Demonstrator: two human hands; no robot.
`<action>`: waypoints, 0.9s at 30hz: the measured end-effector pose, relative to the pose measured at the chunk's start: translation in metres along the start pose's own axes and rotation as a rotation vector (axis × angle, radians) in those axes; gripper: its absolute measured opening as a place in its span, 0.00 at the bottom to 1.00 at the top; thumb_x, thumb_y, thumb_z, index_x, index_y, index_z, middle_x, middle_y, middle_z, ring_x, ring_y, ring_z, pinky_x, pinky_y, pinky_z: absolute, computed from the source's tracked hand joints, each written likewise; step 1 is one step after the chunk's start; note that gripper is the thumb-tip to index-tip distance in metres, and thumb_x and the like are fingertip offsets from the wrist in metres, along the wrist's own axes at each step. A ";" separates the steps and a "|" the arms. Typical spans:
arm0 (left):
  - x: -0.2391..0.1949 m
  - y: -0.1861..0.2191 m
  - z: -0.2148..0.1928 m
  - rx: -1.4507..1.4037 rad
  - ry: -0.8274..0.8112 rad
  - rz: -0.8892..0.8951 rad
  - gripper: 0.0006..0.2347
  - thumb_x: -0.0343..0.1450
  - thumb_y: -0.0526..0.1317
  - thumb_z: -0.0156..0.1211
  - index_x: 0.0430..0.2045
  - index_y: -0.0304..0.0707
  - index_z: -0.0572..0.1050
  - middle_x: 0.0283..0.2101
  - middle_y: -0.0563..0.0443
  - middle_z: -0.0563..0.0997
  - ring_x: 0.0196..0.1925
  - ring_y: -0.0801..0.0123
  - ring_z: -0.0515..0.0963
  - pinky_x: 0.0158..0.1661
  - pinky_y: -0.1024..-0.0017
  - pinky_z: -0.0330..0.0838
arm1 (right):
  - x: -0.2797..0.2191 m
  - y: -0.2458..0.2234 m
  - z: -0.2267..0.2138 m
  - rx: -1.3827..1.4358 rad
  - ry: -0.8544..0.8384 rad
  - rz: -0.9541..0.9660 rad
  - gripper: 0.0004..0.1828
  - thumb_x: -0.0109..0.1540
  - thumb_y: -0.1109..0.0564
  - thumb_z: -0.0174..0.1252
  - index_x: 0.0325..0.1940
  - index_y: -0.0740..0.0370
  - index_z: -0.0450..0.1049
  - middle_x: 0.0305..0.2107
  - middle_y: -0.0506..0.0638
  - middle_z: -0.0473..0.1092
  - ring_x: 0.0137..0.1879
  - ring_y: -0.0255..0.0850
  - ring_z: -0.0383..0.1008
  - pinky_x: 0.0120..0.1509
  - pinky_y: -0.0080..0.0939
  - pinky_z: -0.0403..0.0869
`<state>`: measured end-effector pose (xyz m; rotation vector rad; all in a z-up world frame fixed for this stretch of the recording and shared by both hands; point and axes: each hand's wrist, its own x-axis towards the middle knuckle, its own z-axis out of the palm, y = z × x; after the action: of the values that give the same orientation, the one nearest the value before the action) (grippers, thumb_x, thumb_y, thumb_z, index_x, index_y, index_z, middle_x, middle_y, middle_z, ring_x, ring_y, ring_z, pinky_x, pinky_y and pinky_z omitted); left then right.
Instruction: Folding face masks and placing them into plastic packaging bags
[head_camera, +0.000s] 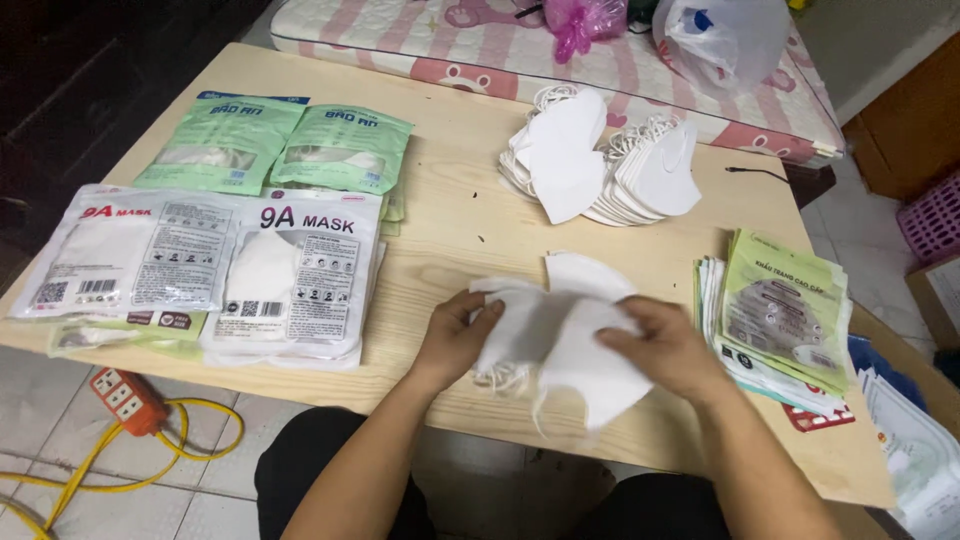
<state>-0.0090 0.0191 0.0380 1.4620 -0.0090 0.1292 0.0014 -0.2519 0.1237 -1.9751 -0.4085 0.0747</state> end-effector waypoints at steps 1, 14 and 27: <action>-0.001 -0.001 0.002 0.001 -0.004 0.002 0.06 0.73 0.35 0.64 0.39 0.37 0.85 0.40 0.41 0.83 0.50 0.66 0.79 0.52 0.61 0.75 | 0.004 -0.002 0.009 0.000 0.005 -0.001 0.07 0.55 0.64 0.69 0.37 0.67 0.83 0.24 0.61 0.81 0.29 0.48 0.80 0.39 0.51 0.78; -0.020 0.017 0.025 -0.135 -0.021 -0.154 0.09 0.67 0.33 0.71 0.40 0.32 0.84 0.33 0.48 0.82 0.35 0.69 0.80 0.37 0.71 0.79 | 0.024 0.042 0.053 0.018 -0.112 0.129 0.13 0.55 0.60 0.72 0.42 0.63 0.81 0.28 0.56 0.79 0.37 0.42 0.78 0.42 0.40 0.74; -0.014 0.010 0.011 -0.297 0.165 -0.313 0.27 0.71 0.24 0.55 0.67 0.33 0.62 0.60 0.35 0.67 0.50 0.54 0.80 0.48 0.59 0.81 | -0.004 0.077 0.076 -0.731 -0.120 -0.828 0.45 0.49 0.61 0.67 0.71 0.55 0.65 0.60 0.57 0.68 0.70 0.58 0.62 0.78 0.73 0.45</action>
<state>-0.0229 0.0077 0.0478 1.1367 0.3208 -0.0079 -0.0007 -0.2159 0.0214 -2.3314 -1.4574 -0.5554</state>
